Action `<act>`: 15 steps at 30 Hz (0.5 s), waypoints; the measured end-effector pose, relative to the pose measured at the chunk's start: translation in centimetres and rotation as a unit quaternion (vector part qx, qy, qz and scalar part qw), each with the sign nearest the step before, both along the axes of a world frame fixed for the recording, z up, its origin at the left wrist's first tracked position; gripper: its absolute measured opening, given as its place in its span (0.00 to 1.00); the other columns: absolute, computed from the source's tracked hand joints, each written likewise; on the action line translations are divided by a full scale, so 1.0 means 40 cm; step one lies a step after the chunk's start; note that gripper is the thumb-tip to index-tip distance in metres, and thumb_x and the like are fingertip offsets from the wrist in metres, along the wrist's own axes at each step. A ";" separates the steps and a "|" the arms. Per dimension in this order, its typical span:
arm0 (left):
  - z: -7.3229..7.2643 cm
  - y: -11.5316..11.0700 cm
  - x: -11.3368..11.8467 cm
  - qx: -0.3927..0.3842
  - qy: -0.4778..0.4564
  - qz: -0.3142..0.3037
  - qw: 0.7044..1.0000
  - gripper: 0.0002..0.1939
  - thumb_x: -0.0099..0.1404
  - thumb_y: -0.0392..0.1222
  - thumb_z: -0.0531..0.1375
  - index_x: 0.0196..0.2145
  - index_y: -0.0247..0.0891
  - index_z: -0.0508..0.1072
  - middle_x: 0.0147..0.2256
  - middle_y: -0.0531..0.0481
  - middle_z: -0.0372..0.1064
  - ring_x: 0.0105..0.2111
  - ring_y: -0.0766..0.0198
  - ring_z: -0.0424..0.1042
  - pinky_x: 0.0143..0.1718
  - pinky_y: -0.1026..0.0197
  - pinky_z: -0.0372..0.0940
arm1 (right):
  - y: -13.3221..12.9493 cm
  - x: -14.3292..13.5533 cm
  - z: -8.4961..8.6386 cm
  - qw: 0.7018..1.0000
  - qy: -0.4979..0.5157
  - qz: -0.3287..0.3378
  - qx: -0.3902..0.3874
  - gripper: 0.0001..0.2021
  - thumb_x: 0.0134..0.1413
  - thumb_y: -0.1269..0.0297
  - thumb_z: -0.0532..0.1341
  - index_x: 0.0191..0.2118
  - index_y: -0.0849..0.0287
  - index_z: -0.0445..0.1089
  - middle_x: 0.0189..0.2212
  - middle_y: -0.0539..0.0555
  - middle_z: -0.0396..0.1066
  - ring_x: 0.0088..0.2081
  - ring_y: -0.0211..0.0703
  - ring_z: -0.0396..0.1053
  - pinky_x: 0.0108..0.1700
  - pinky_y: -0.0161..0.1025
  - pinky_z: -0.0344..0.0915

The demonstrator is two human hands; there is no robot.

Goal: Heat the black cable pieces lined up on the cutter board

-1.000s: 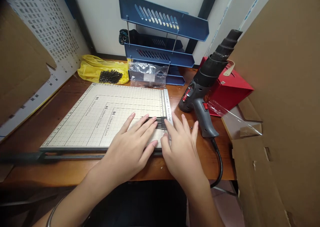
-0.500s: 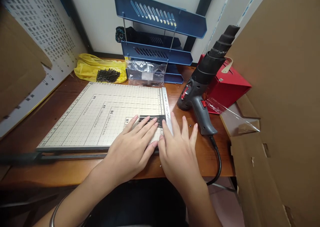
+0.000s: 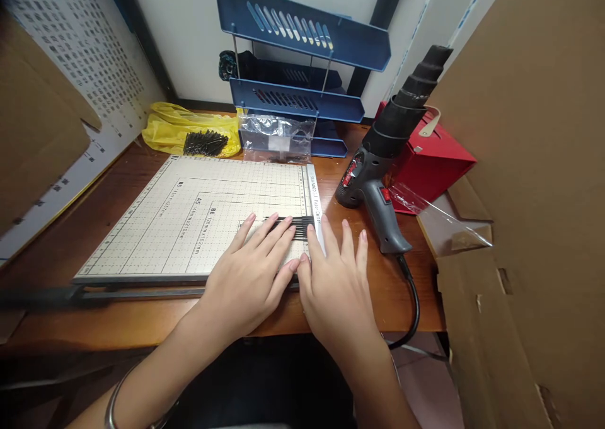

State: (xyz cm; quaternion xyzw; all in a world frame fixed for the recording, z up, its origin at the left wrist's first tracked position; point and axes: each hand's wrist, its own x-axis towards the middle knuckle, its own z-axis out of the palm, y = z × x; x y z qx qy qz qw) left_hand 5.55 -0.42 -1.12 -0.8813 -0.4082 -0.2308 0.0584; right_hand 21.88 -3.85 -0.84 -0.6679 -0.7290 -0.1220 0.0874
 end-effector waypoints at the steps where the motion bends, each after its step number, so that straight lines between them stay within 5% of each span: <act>1: -0.001 0.001 0.001 0.003 0.001 0.002 1.000 0.28 0.81 0.48 0.43 0.65 0.26 0.68 0.65 0.40 0.65 0.68 0.47 0.61 0.71 0.42 0.49 | 0.000 -0.001 0.000 1.000 -0.001 0.000 0.002 0.27 0.73 0.62 0.43 0.68 0.61 0.65 0.71 0.56 0.55 0.71 0.70 0.51 0.70 0.73 0.49; 15: 0.003 0.002 -0.010 -0.029 0.038 -0.001 0.999 0.29 0.82 0.50 0.41 0.68 0.29 0.64 0.68 0.42 0.60 0.69 0.48 0.58 0.72 0.41 0.49 | 0.001 -0.004 -0.002 1.000 0.010 -0.006 -0.021 0.28 0.72 0.61 0.42 0.70 0.62 0.63 0.72 0.60 0.51 0.72 0.71 0.49 0.70 0.73 0.47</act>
